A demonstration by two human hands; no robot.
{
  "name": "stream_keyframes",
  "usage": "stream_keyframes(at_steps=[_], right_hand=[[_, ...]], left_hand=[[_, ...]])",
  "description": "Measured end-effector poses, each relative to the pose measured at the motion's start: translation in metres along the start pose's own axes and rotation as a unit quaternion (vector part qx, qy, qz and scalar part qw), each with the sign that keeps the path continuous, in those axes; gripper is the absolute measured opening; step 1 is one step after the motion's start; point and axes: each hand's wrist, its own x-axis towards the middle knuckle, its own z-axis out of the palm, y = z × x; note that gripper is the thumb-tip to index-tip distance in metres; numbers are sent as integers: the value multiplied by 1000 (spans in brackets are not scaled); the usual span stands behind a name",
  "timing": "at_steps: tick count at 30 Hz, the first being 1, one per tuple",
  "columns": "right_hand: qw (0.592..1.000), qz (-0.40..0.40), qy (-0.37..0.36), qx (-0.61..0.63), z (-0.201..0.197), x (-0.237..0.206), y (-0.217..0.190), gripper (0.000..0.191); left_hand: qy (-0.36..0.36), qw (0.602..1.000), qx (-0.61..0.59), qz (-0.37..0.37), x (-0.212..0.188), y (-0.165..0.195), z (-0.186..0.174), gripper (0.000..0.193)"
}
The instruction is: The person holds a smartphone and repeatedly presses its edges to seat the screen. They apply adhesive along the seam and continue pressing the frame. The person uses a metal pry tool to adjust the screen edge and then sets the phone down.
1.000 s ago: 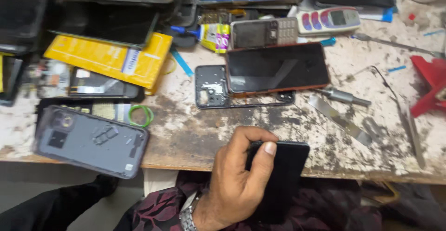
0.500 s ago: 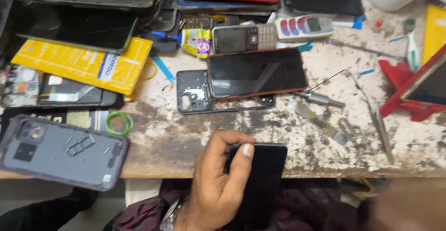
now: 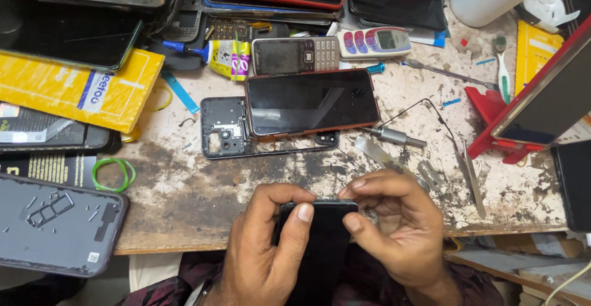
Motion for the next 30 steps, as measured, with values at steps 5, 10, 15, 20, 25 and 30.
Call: stream_keyframes(at_steps=[5, 10, 15, 20, 25, 30], right_hand=[[1000, 16, 2, 13, -1, 2, 0, 35], [1000, 15, -8, 3, -3, 1, -1, 31], [1000, 16, -9, -5, -3, 2, -2, 28], [1000, 22, -4, -14, -4, 2, -3, 28], [1000, 19, -3, -14, -3, 1, -2, 28], [1000, 13, -6, -6, -4, 0, -2, 28]], left_hand=[[-20, 1000, -16, -8, -2, -4, -1, 16], [-29, 999, -29, -1, -2, -7, 1, 19], [-27, 1000, -4, 3, -1, -7, 2, 19], [-32, 999, -18, -7, -1, -5, 2, 20], [-26, 1000, 3, -11, -1, -4, 3, 20], [-10, 1000, 16, 10, -1, -4, 6, 20]])
